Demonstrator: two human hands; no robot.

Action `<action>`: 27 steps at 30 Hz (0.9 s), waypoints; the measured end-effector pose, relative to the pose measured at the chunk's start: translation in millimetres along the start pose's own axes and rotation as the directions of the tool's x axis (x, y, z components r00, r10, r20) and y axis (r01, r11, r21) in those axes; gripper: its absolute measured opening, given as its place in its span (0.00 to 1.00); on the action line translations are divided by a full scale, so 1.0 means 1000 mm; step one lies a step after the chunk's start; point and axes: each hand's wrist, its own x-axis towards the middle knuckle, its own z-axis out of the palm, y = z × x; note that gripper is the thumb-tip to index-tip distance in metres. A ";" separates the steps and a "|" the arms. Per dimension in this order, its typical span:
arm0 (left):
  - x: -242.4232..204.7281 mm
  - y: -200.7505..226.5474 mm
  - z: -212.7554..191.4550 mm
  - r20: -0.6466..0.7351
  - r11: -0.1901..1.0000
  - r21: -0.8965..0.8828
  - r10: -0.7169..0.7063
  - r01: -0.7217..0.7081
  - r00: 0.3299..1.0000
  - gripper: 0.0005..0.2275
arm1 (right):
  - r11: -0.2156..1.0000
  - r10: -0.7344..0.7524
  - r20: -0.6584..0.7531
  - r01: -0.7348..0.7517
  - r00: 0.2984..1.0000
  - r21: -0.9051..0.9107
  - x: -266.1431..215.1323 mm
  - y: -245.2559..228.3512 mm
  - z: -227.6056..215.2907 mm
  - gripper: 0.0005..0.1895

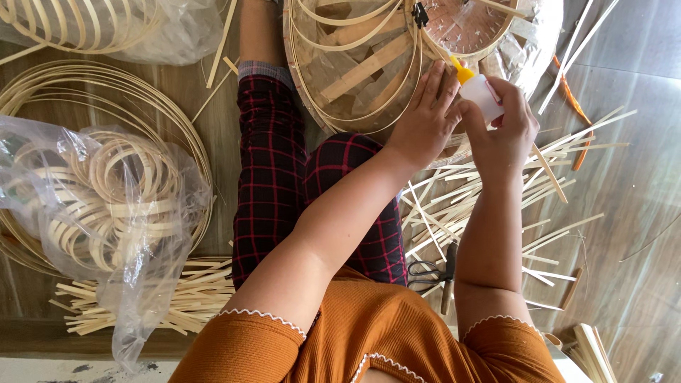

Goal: The person assembles a bamboo lampshade by applying glue to a circular frame and attaching curved bamboo strips one by one. The person uses a small knife to trim or split bamboo pieces while working on the floor.

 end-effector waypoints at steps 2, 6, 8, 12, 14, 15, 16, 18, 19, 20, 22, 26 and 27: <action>0.000 0.001 -0.001 0.067 0.999 0.051 -0.009 0.006 0.998 0.18 | 0.999 0.001 0.003 -0.001 1.000 -0.046 0.002 -0.005 0.001 0.18; 0.000 0.000 -0.002 0.074 0.998 0.068 0.013 -0.018 0.997 0.18 | 0.983 -0.105 0.008 0.105 0.994 -0.147 0.007 -0.010 0.004 0.17; -0.001 -0.001 -0.002 0.029 0.999 0.045 0.016 -0.017 0.999 0.19 | 0.982 -0.099 0.016 0.100 0.995 -0.157 0.008 -0.010 0.006 0.18; -0.004 -0.001 0.001 -0.010 1.000 0.003 0.008 -0.008 1.000 0.19 | 0.977 -0.112 0.024 0.114 0.993 -0.179 0.009 -0.007 0.008 0.17; -0.003 -0.001 0.002 -0.020 1.000 -0.001 0.010 -0.010 1.000 0.19 | 0.978 -0.110 0.022 0.113 0.994 -0.173 0.009 -0.005 0.008 0.18; -0.003 -0.001 0.002 -0.020 1.000 -0.006 0.011 -0.012 1.000 0.19 | 0.979 -0.110 0.022 0.112 0.994 -0.170 0.009 -0.004 0.009 0.19; -0.003 -0.002 0.002 -0.020 1.000 -0.011 0.013 -0.013 1.000 0.18 | 0.979 -0.108 0.021 0.111 0.994 -0.169 0.009 -0.004 0.010 0.18; -0.002 -0.002 0.001 -0.025 1.000 -0.003 0.015 -0.015 1.000 0.18 | 0.980 -0.108 0.018 0.109 0.994 -0.169 0.010 -0.003 0.011 0.18; -0.002 -0.002 0.001 -0.026 1.000 0.000 0.016 -0.016 1.000 0.18 | 0.979 -0.123 0.013 0.123 0.992 -0.164 0.010 -0.003 0.011 0.18; -0.002 -0.001 0.001 0.026 1.000 0.019 0.011 -0.012 1.000 0.18 | 0.978 -0.138 0.007 0.138 0.990 -0.159 0.009 -0.003 0.010 0.17; -0.001 0.000 0.002 0.128 0.998 0.057 0.001 -0.008 0.992 0.17 | 0.983 -0.122 -0.010 0.120 0.992 -0.136 0.009 -0.002 0.008 0.16; 0.000 0.002 0.001 0.038 0.999 0.048 -0.001 -0.001 0.999 0.19 | 0.995 -0.042 -0.034 0.038 0.999 -0.088 0.007 0.001 0.003 0.14; 0.000 0.003 0.001 0.065 0.996 0.089 0.003 -0.009 0.998 0.20 | 0.996 -0.033 -0.038 0.029 0.999 -0.085 0.006 0.001 0.002 0.14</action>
